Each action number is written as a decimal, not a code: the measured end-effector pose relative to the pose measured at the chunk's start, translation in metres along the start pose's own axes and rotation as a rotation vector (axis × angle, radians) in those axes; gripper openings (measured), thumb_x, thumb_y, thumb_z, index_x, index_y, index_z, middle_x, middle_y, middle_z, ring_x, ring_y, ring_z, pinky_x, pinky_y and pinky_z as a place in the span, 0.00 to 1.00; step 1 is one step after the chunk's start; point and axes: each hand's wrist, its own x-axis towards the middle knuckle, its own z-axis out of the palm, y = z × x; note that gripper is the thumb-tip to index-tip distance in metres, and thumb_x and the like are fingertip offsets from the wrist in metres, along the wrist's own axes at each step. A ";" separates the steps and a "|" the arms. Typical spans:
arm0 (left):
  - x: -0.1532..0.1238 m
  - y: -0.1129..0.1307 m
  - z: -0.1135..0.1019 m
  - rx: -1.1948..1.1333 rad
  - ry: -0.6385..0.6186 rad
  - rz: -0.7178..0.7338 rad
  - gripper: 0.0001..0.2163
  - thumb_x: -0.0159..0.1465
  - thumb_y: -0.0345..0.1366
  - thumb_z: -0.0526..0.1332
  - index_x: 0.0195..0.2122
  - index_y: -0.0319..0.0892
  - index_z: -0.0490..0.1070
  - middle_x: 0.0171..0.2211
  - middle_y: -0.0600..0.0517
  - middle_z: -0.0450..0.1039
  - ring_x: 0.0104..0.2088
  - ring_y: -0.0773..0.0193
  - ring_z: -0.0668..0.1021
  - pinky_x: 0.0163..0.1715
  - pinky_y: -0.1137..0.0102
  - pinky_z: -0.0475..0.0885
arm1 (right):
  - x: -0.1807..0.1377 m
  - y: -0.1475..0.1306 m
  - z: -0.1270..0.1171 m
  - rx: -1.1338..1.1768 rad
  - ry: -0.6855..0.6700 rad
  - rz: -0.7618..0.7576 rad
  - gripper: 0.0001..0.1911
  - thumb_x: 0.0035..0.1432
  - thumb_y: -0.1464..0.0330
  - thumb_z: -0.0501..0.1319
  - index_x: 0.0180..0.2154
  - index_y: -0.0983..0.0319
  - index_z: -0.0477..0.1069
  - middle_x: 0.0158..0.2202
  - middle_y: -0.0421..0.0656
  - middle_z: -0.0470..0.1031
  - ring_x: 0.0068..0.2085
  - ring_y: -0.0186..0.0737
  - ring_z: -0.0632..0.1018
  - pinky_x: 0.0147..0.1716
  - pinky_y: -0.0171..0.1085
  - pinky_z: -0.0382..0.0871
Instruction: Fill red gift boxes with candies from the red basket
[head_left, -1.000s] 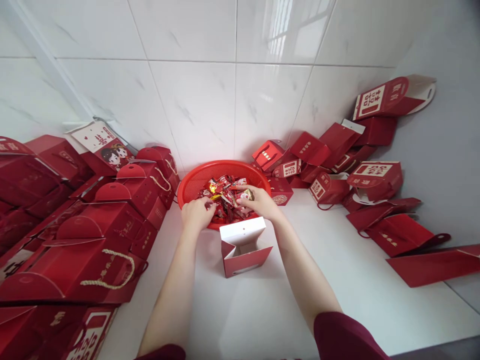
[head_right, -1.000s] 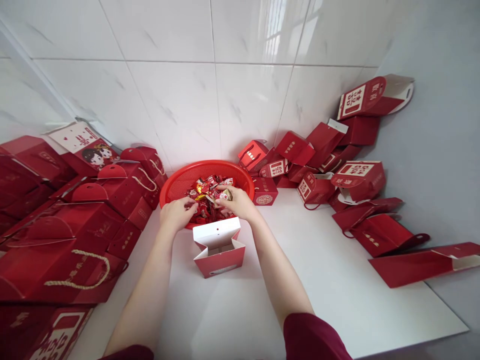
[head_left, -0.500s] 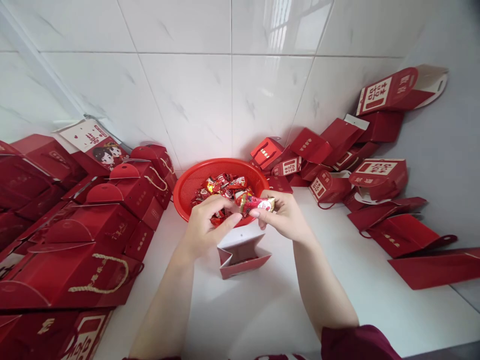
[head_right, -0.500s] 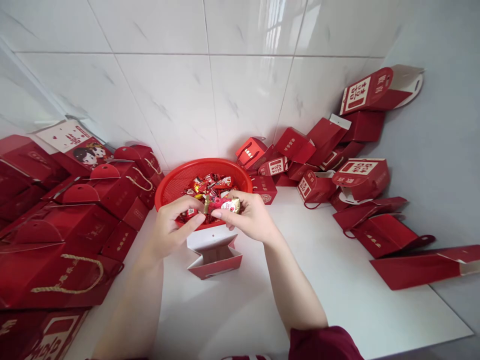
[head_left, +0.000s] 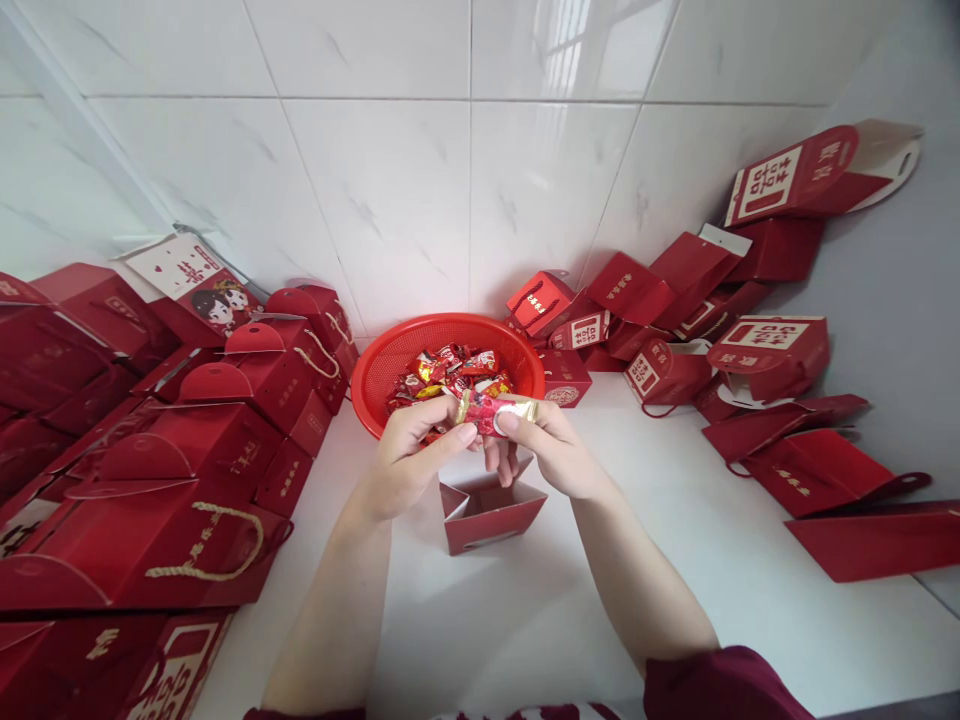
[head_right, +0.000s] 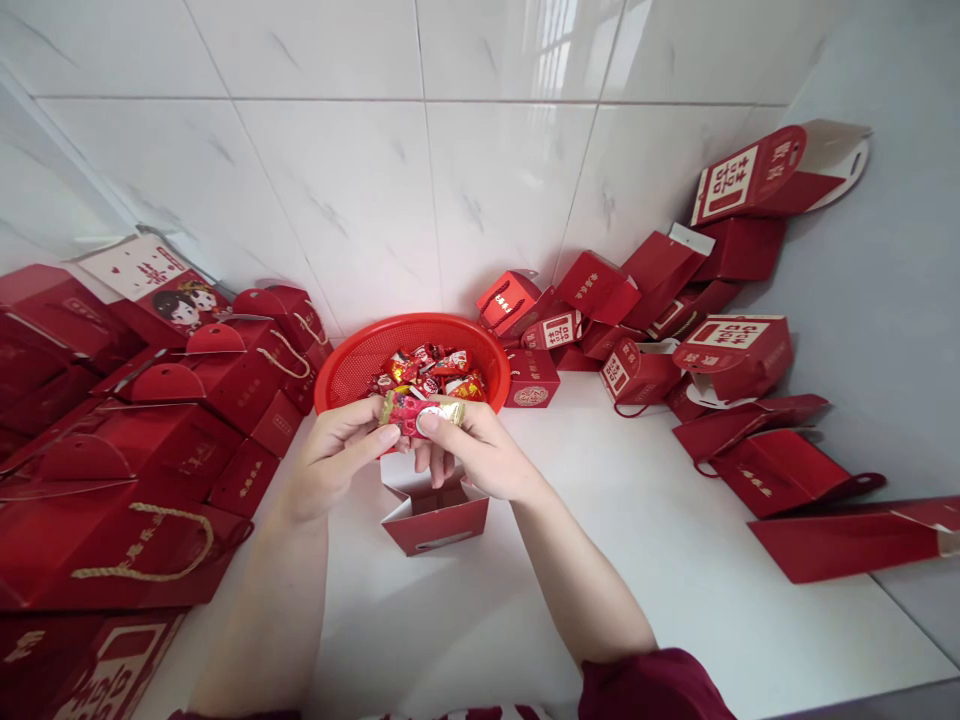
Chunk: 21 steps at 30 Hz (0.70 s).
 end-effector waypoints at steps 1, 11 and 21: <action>0.000 0.000 0.000 0.024 0.004 0.012 0.08 0.69 0.37 0.59 0.36 0.39 0.74 0.30 0.49 0.75 0.32 0.61 0.77 0.36 0.68 0.73 | 0.000 0.001 0.001 -0.007 0.008 -0.003 0.21 0.69 0.55 0.56 0.31 0.64 0.71 0.25 0.40 0.75 0.20 0.32 0.75 0.20 0.29 0.67; -0.002 -0.004 0.002 -0.023 -0.029 -0.001 0.10 0.68 0.37 0.60 0.31 0.39 0.73 0.28 0.50 0.78 0.30 0.61 0.80 0.33 0.69 0.75 | -0.001 0.003 0.007 -0.085 0.015 -0.001 0.22 0.69 0.55 0.56 0.28 0.63 0.71 0.24 0.39 0.73 0.20 0.29 0.74 0.20 0.28 0.67; -0.002 -0.003 0.003 0.117 0.004 0.063 0.12 0.69 0.38 0.58 0.30 0.39 0.71 0.26 0.51 0.77 0.30 0.63 0.79 0.34 0.70 0.72 | -0.002 0.002 0.004 -0.139 -0.027 -0.011 0.23 0.69 0.55 0.56 0.26 0.63 0.70 0.24 0.39 0.73 0.21 0.30 0.74 0.21 0.28 0.67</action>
